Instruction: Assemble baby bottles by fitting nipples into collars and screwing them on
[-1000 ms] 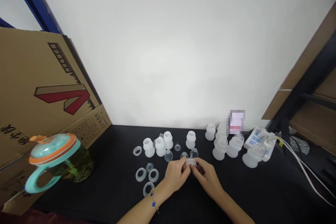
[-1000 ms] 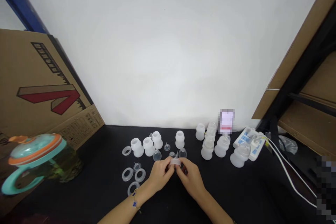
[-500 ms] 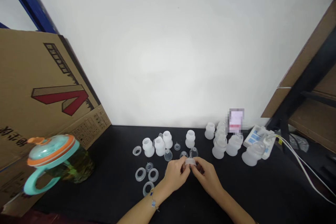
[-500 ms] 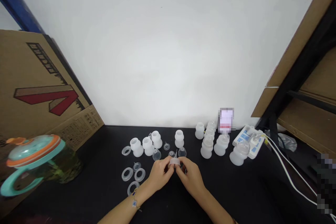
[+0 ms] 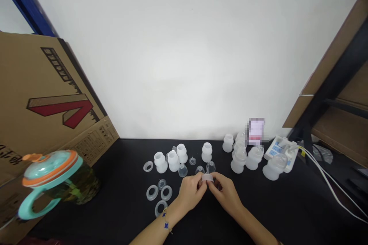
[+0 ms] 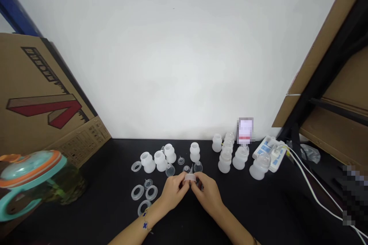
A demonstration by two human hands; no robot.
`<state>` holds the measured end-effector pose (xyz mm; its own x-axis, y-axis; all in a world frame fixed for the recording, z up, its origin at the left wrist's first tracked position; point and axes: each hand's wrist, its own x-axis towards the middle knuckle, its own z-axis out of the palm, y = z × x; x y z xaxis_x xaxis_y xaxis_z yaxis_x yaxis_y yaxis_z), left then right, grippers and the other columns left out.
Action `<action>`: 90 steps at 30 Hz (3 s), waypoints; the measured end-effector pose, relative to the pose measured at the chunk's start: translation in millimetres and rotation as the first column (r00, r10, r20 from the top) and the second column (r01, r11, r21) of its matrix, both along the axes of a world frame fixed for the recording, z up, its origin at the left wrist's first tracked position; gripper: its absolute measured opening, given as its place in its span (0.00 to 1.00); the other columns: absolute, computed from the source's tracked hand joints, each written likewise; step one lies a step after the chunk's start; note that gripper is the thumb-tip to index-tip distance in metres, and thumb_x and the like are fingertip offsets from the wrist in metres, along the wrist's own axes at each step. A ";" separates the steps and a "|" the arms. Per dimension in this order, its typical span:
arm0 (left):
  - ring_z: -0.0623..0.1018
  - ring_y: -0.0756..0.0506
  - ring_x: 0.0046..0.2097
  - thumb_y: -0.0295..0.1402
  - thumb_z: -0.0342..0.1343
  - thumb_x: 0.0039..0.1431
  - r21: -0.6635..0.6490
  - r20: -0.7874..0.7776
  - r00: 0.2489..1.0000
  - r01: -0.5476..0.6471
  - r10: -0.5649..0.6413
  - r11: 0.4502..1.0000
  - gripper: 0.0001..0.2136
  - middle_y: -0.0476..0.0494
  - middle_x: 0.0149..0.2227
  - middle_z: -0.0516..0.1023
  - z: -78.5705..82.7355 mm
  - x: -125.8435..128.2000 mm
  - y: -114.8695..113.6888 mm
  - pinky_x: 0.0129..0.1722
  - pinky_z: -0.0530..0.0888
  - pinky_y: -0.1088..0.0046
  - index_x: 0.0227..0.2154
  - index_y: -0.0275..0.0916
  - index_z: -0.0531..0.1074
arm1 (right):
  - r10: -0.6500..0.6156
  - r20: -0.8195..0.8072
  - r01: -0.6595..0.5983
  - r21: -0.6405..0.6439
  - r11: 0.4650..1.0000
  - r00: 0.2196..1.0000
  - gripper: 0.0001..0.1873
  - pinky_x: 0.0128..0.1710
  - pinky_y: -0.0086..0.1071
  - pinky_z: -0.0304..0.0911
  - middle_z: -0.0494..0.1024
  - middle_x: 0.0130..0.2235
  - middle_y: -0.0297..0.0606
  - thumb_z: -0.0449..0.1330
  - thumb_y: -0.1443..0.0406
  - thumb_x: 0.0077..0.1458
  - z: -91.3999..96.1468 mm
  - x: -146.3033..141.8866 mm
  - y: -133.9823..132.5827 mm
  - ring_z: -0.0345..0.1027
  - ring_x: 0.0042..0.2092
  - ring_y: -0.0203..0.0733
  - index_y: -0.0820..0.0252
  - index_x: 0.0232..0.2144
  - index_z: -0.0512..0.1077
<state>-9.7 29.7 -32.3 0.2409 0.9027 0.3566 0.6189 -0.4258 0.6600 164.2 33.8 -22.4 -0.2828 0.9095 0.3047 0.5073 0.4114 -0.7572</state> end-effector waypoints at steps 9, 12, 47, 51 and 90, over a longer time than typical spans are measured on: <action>0.65 0.51 0.21 0.31 0.49 0.64 -0.012 0.019 1.000 0.016 -0.015 1.000 0.12 0.54 0.19 0.63 0.3 -0.2 0.5 0.25 0.55 0.74 0.23 0.41 0.60 | 0.003 0.024 -0.002 -0.013 1.000 1.000 0.11 0.27 0.28 0.58 0.74 0.27 0.32 0.55 0.61 0.62 1.7 0.6 -0.9 0.66 0.27 0.38 0.57 0.32 0.75; 0.64 0.51 0.21 0.32 0.48 0.65 -0.026 0.016 1.000 0.004 -0.004 1.000 0.13 0.55 0.19 0.62 -1.9 0.0 1.0 0.25 0.54 0.74 0.23 0.41 0.60 | -0.003 0.026 0.003 -0.008 1.000 1.000 0.12 0.27 0.28 0.57 0.73 0.26 0.31 0.55 0.60 0.63 -1.5 0.5 0.9 0.65 0.27 0.38 0.57 0.30 0.73; 0.65 0.51 0.22 0.34 0.49 0.63 -0.159 0.240 0.970 0.080 -0.040 0.984 0.13 0.53 0.19 0.64 -10.3 3.7 6.8 0.24 0.58 0.75 0.25 0.37 0.71 | -0.015 0.003 0.015 0.007 1.000 1.000 0.13 0.25 0.27 0.52 0.67 0.22 0.29 0.56 0.59 0.61 -8.6 0.5 6.2 0.61 0.25 0.36 0.57 0.25 0.67; 0.64 0.51 0.22 0.35 0.50 0.62 -0.167 0.241 0.970 0.072 -0.031 0.983 0.13 0.53 0.18 0.63 -7.3 4.0 6.7 0.24 0.57 0.74 0.23 0.37 0.69 | -0.013 0.019 0.013 0.003 1.000 1.000 0.14 0.25 0.28 0.52 0.68 0.23 0.28 0.56 0.59 0.61 -7.2 0.0 4.7 0.62 0.25 0.36 0.57 0.25 0.67; 0.63 0.51 0.22 0.34 0.49 0.64 -0.138 0.160 0.986 -0.022 0.044 0.990 0.15 0.55 0.18 0.62 0.6 0.0 7.0 0.25 0.55 0.74 0.20 0.38 0.66 | -0.014 -0.141 0.010 -0.024 1.000 0.990 0.16 0.25 0.29 0.64 0.79 0.35 0.36 0.54 0.53 0.65 -3.7 1.5 5.1 0.69 0.26 0.37 0.56 0.45 0.73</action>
<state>-9.7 36.7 -31.7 0.1589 0.9519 0.2622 0.5107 -0.3065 0.8033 165.7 38.9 -26.1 -0.2276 0.9199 0.3193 0.3996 0.3873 -0.8309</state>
